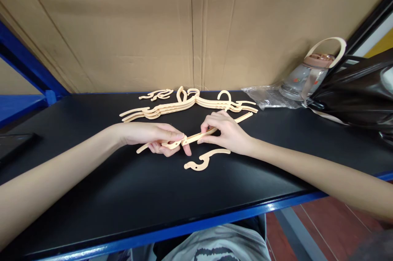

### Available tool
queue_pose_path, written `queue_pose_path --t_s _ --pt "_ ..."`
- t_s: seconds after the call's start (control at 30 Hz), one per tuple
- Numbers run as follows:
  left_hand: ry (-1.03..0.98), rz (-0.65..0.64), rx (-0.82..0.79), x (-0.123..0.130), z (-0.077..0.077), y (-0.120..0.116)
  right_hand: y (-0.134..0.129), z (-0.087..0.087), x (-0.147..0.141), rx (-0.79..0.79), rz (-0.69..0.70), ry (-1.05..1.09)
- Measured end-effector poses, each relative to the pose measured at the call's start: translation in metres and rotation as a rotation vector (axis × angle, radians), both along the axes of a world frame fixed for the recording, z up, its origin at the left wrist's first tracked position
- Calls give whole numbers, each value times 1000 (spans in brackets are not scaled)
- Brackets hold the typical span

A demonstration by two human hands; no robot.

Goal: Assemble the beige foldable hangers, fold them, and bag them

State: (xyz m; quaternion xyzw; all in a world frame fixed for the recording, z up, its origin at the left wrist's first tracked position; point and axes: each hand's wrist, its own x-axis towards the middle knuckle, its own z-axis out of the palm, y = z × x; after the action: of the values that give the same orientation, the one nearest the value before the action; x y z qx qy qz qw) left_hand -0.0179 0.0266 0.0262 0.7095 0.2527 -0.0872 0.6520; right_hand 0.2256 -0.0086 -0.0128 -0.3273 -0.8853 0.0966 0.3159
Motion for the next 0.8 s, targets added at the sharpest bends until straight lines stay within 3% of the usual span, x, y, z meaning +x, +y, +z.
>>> queue_pose_path --t_s 0.3,0.8 --pt "-28 36 -73 -1 -3 2 0 1 1 -22 -15 43" --pt "-11 26 -42 -2 -4 4 1 1 1 -42 -5 47"
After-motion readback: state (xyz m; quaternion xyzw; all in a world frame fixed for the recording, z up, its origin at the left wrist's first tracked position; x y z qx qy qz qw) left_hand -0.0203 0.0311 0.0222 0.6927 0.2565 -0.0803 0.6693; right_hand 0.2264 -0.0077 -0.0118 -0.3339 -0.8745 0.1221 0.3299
